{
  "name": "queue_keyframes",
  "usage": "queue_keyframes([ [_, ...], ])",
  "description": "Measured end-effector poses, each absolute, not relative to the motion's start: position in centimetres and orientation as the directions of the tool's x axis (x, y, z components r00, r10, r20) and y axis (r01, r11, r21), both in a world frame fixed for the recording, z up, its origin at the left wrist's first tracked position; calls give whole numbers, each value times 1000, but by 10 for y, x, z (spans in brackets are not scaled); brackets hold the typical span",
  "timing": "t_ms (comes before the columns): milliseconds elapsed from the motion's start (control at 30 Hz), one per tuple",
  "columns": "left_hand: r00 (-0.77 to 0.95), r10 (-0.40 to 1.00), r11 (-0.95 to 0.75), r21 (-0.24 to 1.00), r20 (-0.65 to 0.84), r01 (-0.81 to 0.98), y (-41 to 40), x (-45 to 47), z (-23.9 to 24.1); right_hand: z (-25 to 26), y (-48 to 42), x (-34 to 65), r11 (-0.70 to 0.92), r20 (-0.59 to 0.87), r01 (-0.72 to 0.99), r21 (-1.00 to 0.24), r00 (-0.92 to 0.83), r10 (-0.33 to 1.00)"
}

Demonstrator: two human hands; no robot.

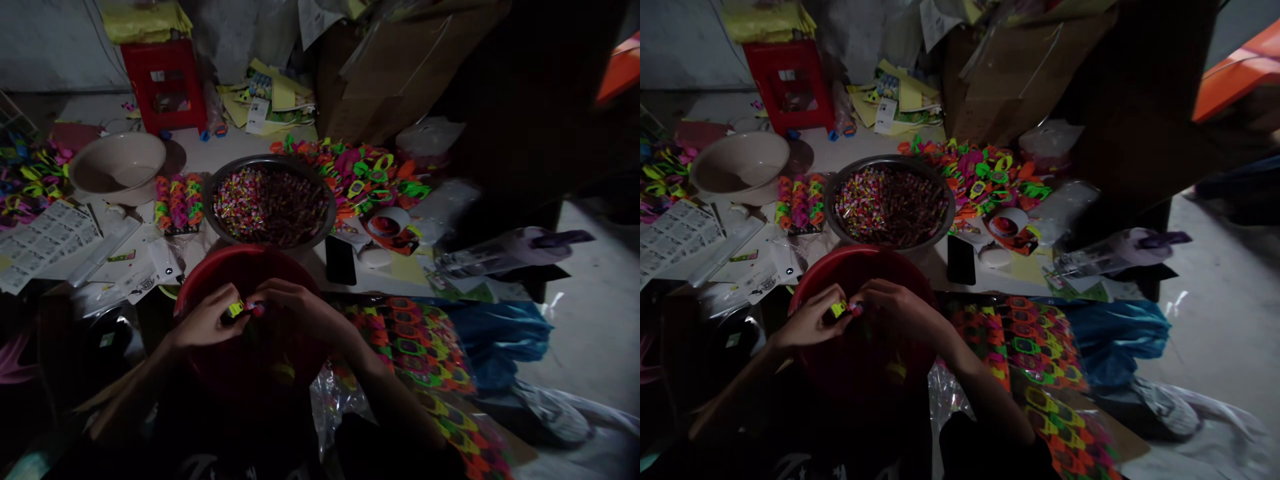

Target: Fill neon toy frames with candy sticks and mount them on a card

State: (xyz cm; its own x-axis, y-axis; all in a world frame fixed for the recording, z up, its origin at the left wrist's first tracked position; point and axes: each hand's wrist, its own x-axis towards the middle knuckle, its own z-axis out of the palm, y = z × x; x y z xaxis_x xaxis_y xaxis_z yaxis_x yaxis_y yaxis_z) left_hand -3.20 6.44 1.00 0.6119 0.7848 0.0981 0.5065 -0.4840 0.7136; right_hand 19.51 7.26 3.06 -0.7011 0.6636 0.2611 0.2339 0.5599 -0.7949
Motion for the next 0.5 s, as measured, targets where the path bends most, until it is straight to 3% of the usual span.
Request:
queue_keyframes([
  [133, 638, 758, -508, 736, 135, 448, 64, -26, 4, 32, 73, 196, 564, 265, 232, -793, -702, 661],
  [333, 545, 824, -421, 810, 153, 408, 60, -18, -6, 27, 70, 195, 514, 251, 251, -820, -649, 718],
  [500, 560, 826, -253, 845, -66, 472, 73, -25, -12, 15, 70, 192, 452, 159, 321, -833, -643, 749],
])
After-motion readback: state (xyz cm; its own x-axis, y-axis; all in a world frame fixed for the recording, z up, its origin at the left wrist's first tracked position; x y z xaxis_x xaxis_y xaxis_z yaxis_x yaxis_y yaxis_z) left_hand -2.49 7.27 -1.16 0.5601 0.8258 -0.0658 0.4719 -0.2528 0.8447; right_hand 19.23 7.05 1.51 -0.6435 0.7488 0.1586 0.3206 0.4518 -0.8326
